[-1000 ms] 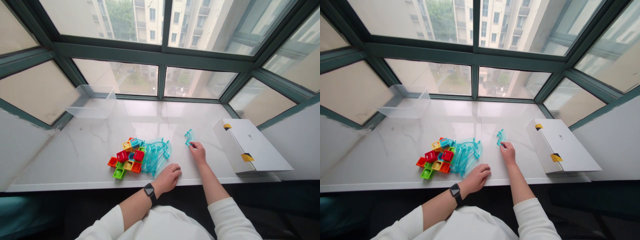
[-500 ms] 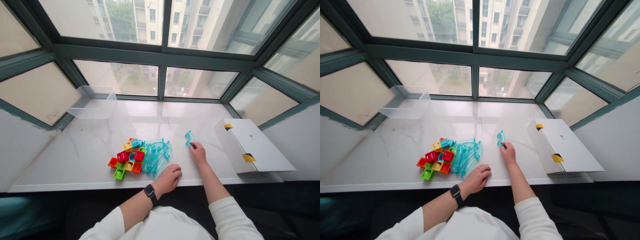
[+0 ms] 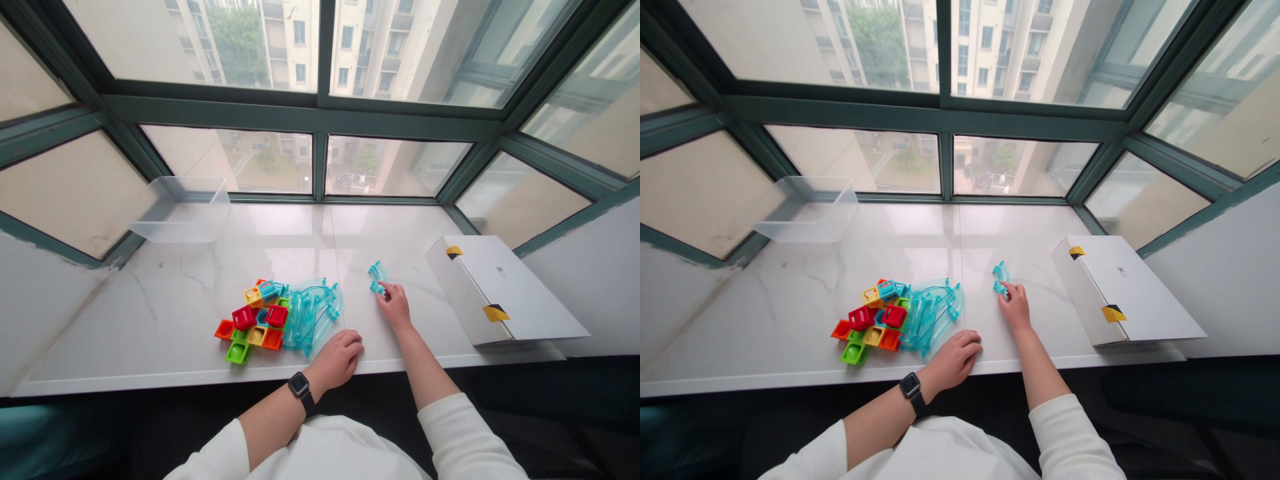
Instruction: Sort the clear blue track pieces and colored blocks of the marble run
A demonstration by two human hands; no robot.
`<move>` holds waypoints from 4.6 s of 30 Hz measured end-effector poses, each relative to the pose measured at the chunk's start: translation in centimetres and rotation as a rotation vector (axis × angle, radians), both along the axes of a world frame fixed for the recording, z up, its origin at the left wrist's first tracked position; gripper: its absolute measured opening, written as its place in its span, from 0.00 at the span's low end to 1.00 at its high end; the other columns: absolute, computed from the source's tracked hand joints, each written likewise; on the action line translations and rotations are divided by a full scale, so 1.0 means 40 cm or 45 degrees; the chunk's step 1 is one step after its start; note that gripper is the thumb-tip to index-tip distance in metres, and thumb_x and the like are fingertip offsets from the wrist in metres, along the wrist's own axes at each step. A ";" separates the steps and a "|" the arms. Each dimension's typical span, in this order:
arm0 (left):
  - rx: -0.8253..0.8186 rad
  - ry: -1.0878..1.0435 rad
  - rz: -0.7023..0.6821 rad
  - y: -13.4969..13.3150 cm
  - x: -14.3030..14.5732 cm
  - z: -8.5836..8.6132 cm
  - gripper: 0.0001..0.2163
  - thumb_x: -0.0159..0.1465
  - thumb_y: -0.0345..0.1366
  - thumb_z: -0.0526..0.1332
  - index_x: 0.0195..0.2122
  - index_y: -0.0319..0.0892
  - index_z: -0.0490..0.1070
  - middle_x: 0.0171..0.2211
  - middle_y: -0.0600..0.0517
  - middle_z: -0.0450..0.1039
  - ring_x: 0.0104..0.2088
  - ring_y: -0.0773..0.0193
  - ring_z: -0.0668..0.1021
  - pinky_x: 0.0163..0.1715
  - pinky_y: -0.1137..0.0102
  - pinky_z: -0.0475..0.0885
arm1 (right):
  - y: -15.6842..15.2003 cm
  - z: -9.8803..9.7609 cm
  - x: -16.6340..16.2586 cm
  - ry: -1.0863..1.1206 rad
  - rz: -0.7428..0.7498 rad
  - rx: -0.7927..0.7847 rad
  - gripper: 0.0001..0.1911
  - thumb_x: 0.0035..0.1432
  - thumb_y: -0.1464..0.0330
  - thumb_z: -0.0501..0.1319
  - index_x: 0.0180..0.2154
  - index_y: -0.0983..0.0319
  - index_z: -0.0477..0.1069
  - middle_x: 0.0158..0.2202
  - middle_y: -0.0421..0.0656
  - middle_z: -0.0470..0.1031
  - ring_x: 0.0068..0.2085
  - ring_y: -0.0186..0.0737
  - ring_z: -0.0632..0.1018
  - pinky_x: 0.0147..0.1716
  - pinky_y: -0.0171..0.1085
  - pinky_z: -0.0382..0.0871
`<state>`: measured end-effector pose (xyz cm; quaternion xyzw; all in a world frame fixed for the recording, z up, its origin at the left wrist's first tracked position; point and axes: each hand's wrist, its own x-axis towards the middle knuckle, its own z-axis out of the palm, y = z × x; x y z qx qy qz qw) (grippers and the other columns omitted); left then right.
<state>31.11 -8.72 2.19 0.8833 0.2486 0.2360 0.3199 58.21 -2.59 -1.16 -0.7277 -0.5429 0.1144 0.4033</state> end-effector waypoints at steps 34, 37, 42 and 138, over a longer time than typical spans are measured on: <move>-0.021 -0.043 -0.018 -0.003 -0.006 -0.012 0.14 0.69 0.27 0.56 0.51 0.45 0.75 0.55 0.45 0.74 0.59 0.54 0.74 0.63 0.55 0.71 | -0.041 0.017 -0.076 -0.127 -0.037 -0.072 0.15 0.62 0.64 0.57 0.46 0.58 0.77 0.40 0.46 0.81 0.36 0.44 0.79 0.42 0.43 0.73; -0.072 -0.094 0.066 0.001 -0.002 -0.025 0.17 0.68 0.27 0.57 0.57 0.46 0.72 0.60 0.43 0.70 0.61 0.53 0.73 0.64 0.53 0.71 | -0.075 0.011 -0.097 -0.115 0.018 -0.060 0.14 0.63 0.64 0.57 0.46 0.58 0.77 0.40 0.46 0.81 0.36 0.45 0.79 0.43 0.44 0.74; -0.105 -0.207 0.364 0.055 0.080 -0.044 0.20 0.68 0.27 0.56 0.61 0.45 0.66 0.63 0.40 0.64 0.65 0.50 0.69 0.65 0.48 0.70 | -0.098 0.011 -0.107 -0.122 0.084 0.010 0.15 0.66 0.64 0.57 0.49 0.58 0.78 0.42 0.48 0.80 0.42 0.47 0.79 0.46 0.45 0.75; 0.038 -0.043 0.662 0.184 0.270 -0.083 0.30 0.64 0.31 0.66 0.66 0.41 0.57 0.59 0.37 0.69 0.62 0.46 0.72 0.61 0.49 0.71 | -0.090 -0.015 -0.061 0.254 -0.236 0.239 0.19 0.65 0.60 0.59 0.54 0.60 0.70 0.42 0.47 0.76 0.40 0.45 0.78 0.45 0.47 0.78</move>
